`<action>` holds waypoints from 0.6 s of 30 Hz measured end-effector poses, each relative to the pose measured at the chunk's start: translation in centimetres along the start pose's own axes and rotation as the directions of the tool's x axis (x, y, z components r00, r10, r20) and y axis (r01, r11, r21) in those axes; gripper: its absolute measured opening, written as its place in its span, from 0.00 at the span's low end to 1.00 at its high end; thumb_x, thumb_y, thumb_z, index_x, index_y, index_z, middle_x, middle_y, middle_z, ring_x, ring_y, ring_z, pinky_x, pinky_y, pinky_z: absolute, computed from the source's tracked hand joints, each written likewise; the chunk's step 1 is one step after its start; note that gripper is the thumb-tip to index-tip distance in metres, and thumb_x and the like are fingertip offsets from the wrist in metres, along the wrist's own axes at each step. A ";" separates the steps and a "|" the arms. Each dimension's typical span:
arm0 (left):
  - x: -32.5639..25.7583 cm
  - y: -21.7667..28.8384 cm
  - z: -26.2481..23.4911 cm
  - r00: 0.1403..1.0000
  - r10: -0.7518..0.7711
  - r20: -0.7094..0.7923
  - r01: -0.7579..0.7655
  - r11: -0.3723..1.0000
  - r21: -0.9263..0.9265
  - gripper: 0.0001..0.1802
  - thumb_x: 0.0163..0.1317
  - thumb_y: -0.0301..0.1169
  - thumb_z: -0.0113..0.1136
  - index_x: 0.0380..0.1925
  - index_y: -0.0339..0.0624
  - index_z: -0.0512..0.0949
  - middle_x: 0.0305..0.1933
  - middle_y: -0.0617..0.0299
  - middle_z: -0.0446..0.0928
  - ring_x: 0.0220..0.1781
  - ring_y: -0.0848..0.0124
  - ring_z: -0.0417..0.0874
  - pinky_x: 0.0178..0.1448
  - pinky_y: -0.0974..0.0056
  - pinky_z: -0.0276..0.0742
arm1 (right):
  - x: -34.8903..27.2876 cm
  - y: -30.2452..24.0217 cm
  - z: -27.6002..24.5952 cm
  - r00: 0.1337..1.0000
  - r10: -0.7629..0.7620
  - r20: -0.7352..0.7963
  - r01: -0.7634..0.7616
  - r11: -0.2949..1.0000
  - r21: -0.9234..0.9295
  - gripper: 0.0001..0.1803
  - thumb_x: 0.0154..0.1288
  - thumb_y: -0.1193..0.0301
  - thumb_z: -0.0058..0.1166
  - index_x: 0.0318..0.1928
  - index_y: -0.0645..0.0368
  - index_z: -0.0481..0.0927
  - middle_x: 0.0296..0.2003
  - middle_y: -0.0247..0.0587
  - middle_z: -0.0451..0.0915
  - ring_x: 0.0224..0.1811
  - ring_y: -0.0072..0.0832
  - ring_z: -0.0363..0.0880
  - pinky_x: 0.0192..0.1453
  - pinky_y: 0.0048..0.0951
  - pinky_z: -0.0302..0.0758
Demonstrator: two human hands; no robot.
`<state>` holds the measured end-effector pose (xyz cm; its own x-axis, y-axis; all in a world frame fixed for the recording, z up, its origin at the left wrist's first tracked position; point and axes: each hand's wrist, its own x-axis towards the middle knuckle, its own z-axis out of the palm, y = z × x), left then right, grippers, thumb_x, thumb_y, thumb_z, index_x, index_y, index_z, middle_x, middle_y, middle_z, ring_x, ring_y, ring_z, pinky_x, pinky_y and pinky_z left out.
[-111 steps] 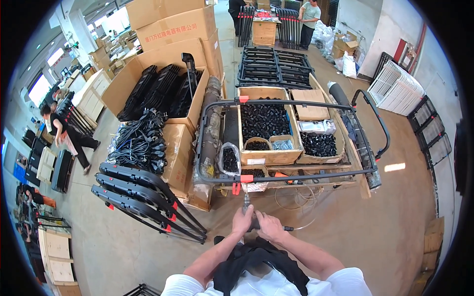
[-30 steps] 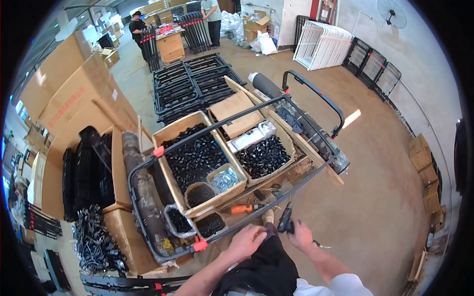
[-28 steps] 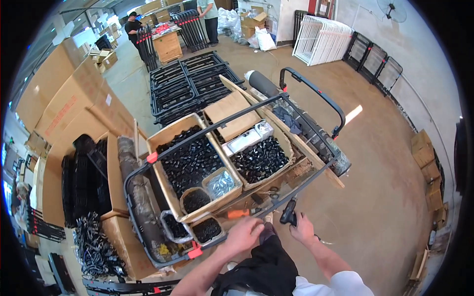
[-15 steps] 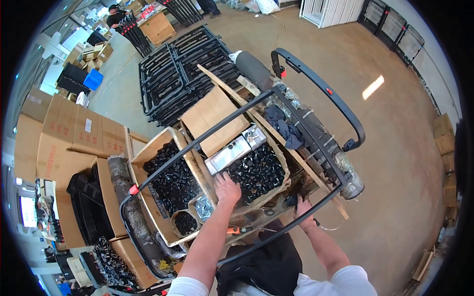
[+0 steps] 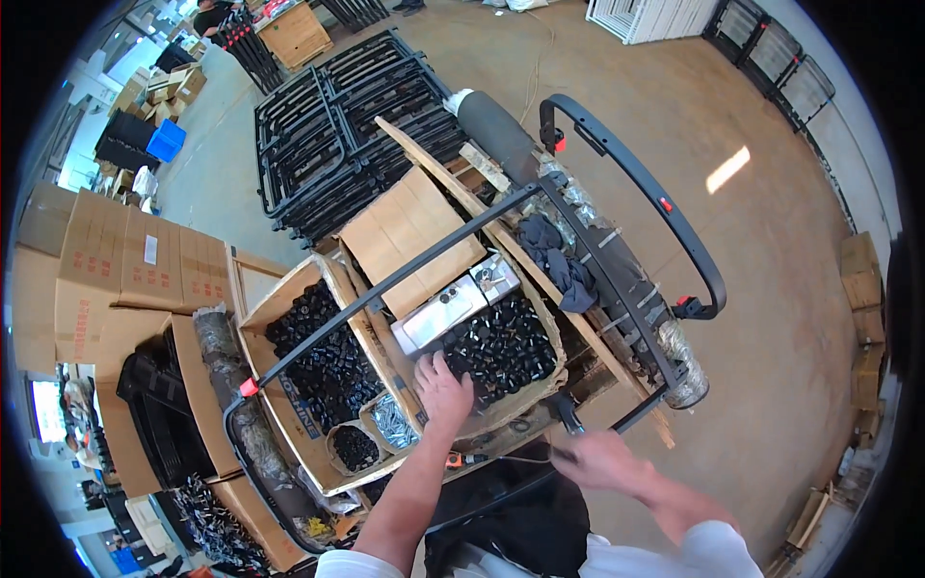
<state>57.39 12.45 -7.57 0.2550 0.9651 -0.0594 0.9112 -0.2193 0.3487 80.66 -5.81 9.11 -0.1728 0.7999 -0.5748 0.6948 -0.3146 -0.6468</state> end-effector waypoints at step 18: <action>0.6 2.1 -0.1 0.992 0.079 0.099 -0.066 0.989 -0.131 0.36 0.56 0.38 0.72 0.66 0.51 0.74 0.65 0.45 0.71 0.70 0.43 0.70 0.74 0.40 0.66 | 22.4 2.2 2.3 0.941 -0.147 -0.304 -0.037 0.851 -0.524 0.36 0.61 0.67 0.61 0.71 0.47 0.73 0.68 0.48 0.73 0.68 0.53 0.71 0.61 0.54 0.72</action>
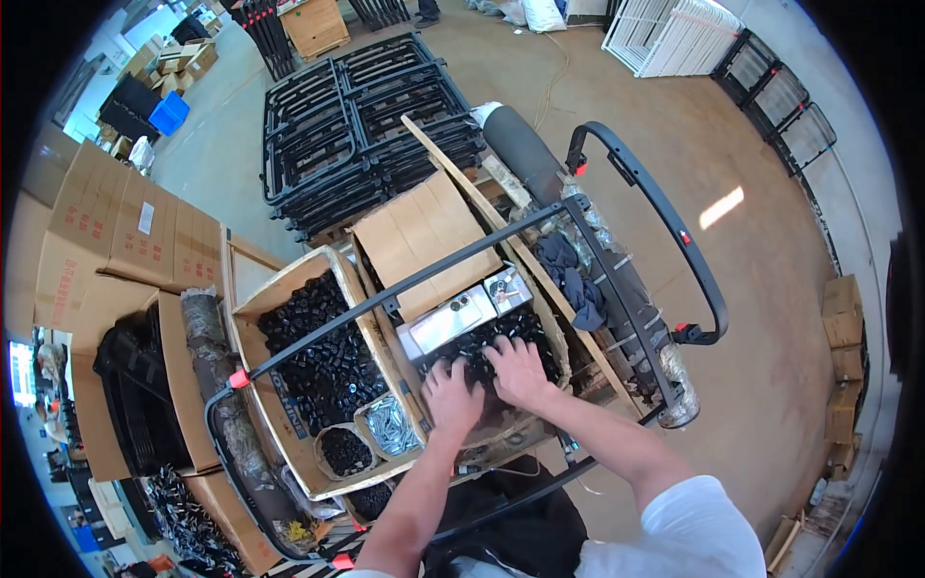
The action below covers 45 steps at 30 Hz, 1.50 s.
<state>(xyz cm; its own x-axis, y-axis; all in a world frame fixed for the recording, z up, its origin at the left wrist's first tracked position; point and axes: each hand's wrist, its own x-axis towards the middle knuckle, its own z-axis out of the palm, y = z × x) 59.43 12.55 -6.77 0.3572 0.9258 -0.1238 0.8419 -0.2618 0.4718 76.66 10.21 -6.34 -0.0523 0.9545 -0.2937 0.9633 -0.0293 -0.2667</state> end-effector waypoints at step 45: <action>20.7 13.5 -5.5 0.883 0.460 -0.094 -0.451 0.777 -0.439 0.18 0.79 0.40 0.59 0.56 0.37 0.80 0.49 0.45 0.86 0.52 0.48 0.88 0.57 0.52 0.81 | -19.8 6.1 -10.6 0.926 0.368 -0.086 -0.153 0.575 0.804 0.20 0.67 0.65 0.69 0.56 0.61 0.85 0.46 0.48 0.86 0.43 0.39 0.86 0.49 0.38 0.82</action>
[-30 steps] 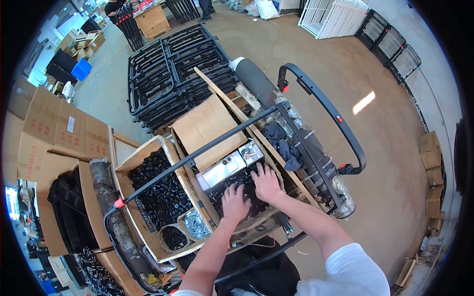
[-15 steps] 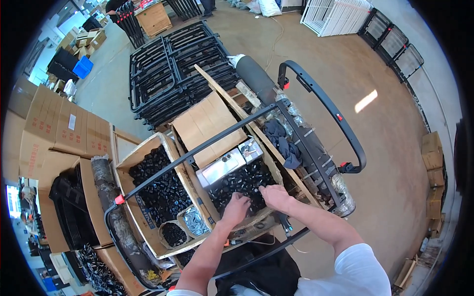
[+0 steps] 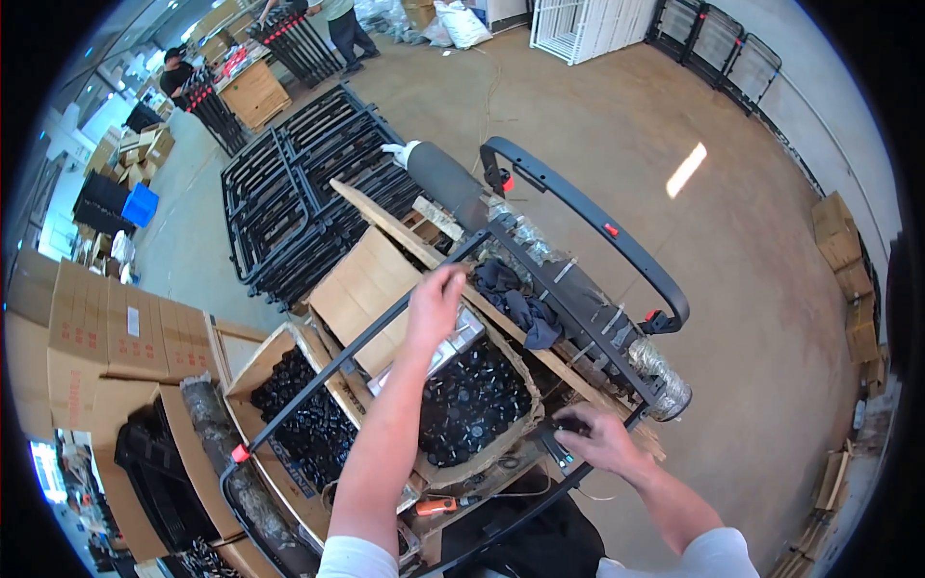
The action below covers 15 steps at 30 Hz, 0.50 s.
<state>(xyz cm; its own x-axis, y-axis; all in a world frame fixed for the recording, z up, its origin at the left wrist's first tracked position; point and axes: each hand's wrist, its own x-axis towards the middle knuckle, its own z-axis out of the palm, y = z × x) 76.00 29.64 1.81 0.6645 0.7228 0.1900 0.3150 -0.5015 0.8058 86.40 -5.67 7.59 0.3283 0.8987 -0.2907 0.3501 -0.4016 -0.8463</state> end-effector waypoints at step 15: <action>11.2 -2.3 4.7 0.996 0.084 0.010 -0.084 0.996 0.026 0.15 0.78 0.37 0.61 0.55 0.41 0.86 0.51 0.51 0.86 0.55 0.56 0.85 0.62 0.56 0.79 | -6.5 2.4 -3.8 0.963 0.194 -0.188 -0.182 0.980 0.080 0.19 0.66 0.67 0.71 0.55 0.58 0.86 0.43 0.42 0.84 0.39 0.32 0.85 0.44 0.35 0.83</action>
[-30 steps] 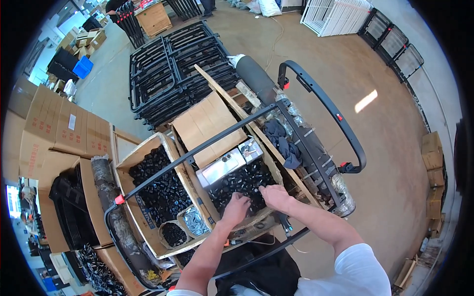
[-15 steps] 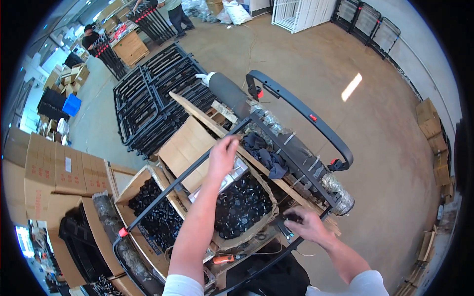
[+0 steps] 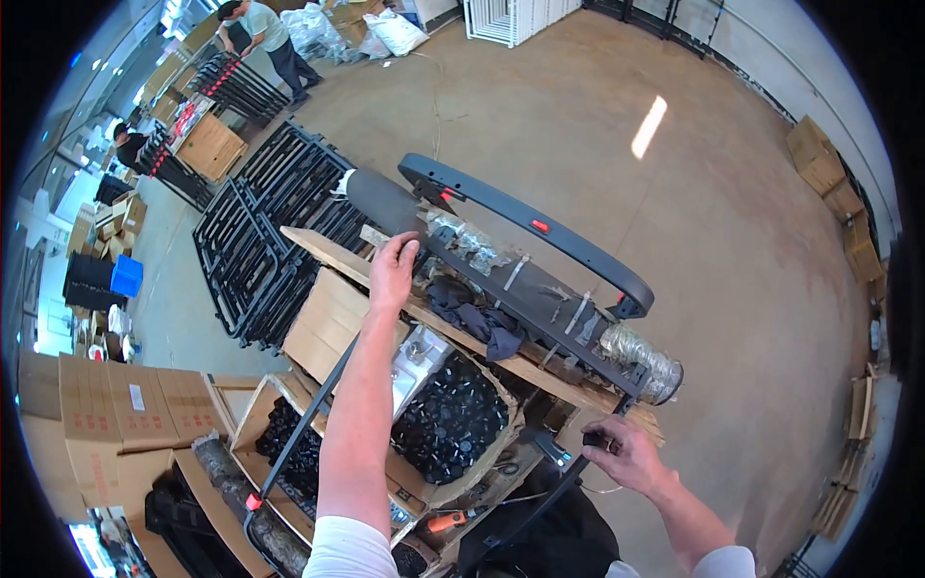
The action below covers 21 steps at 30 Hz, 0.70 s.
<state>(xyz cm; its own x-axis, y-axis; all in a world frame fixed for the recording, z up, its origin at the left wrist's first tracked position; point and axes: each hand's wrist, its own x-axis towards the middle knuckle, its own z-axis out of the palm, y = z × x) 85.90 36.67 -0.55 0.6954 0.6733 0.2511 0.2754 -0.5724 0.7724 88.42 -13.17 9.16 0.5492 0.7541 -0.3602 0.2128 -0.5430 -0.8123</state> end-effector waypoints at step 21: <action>-0.8 -2.0 0.4 0.995 -0.011 0.101 0.053 0.906 -0.420 0.16 0.78 0.23 0.50 0.60 0.42 0.78 0.62 0.58 0.84 0.68 0.66 0.81 0.73 0.60 0.72 | -0.2 2.0 -3.4 0.924 -0.025 -0.382 -0.042 0.985 -0.166 0.18 0.63 0.79 0.66 0.54 0.57 0.85 0.52 0.44 0.81 0.46 0.33 0.84 0.46 0.32 0.84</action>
<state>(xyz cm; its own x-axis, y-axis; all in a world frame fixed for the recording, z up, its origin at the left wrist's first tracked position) 85.03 37.09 -2.52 0.7562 0.6284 0.1824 0.0069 -0.2863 0.9581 91.51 -15.65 9.19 0.8108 0.5690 -0.1369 0.3210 -0.6279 -0.7090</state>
